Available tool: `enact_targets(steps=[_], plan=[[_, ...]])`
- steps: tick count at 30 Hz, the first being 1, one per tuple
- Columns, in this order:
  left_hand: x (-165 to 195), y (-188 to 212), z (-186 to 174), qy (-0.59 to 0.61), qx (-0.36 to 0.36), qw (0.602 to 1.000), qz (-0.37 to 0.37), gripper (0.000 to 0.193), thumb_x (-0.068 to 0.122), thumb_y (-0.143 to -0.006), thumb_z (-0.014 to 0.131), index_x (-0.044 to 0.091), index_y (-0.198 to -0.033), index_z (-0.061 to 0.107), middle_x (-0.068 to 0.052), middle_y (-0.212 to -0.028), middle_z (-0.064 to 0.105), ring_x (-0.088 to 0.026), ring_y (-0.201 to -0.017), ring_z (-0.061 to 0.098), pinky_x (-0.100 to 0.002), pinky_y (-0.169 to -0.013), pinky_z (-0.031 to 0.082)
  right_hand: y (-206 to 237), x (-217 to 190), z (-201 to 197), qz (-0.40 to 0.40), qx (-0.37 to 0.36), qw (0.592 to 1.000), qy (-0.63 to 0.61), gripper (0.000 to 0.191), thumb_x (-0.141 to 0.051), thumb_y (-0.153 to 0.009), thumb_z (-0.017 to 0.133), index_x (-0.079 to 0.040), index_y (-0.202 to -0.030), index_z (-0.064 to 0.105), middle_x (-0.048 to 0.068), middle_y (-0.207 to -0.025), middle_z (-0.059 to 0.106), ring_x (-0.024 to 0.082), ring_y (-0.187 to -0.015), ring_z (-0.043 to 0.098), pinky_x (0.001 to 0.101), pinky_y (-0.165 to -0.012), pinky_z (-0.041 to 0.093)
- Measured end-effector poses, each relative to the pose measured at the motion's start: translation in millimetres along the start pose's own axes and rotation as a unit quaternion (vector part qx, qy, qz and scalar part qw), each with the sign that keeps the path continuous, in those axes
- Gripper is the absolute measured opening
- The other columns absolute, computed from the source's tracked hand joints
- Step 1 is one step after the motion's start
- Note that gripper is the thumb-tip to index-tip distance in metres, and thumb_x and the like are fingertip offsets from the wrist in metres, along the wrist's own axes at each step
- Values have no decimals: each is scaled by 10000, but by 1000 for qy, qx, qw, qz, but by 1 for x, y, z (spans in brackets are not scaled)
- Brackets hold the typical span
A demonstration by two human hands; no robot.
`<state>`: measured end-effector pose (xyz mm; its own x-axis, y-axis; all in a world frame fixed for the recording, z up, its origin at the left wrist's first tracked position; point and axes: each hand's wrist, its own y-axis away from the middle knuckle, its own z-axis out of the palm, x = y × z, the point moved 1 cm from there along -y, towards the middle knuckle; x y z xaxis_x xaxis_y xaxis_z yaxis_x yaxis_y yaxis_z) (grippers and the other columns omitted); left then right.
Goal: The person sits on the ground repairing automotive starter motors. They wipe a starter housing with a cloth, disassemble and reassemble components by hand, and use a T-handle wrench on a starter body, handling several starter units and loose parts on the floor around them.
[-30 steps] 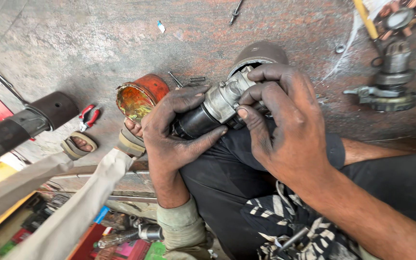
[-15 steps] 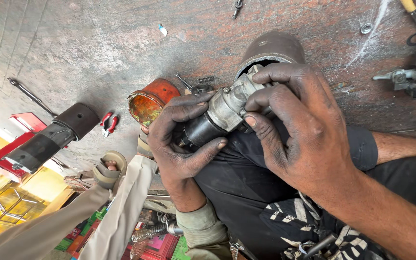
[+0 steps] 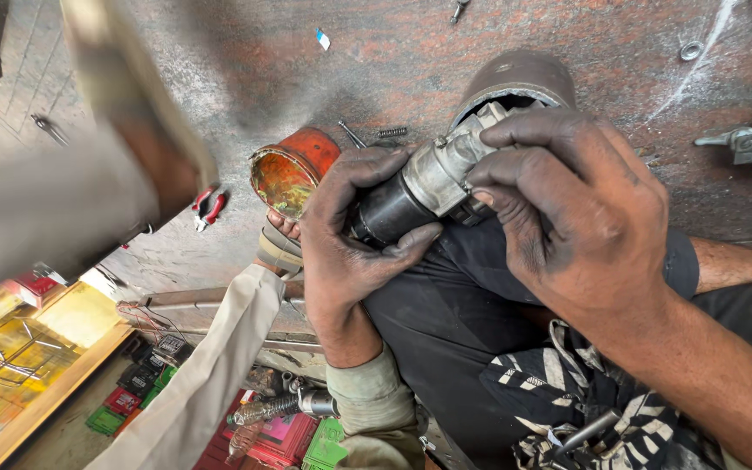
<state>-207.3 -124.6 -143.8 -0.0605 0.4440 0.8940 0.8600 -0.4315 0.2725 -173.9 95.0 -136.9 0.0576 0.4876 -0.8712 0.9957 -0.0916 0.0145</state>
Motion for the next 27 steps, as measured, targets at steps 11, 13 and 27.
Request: enact_targets(steps=[11,13,27], plan=[[28,3,9,-136,20,990,44,570,154,-843,943,32,-1264,578,-150,-1261,670,-266,-1140,722,-335,-982,594,15,1,1,39,23,994,-100,124,19,-920,773,35,-958,656,145,-1159,679,267,-1028,716,363,-833,583],[32,4,11,-161,15,985,55,577,164,-840,938,26,-1260,566,-157,-1262,652,-292,-1123,715,-354,-962,593,21,2,0,49,18,992,-113,102,22,-976,765,30,-980,663,131,-1183,683,233,-1034,727,326,-848,592],[68,17,17,-321,-17,930,176,542,194,-811,879,23,-1197,540,-150,-1244,623,-378,-1063,682,-451,-826,573,48,-21,-16,-39,63,996,41,163,-24,-930,760,11,-1013,624,145,-1192,626,374,-1004,654,482,-861,517]])
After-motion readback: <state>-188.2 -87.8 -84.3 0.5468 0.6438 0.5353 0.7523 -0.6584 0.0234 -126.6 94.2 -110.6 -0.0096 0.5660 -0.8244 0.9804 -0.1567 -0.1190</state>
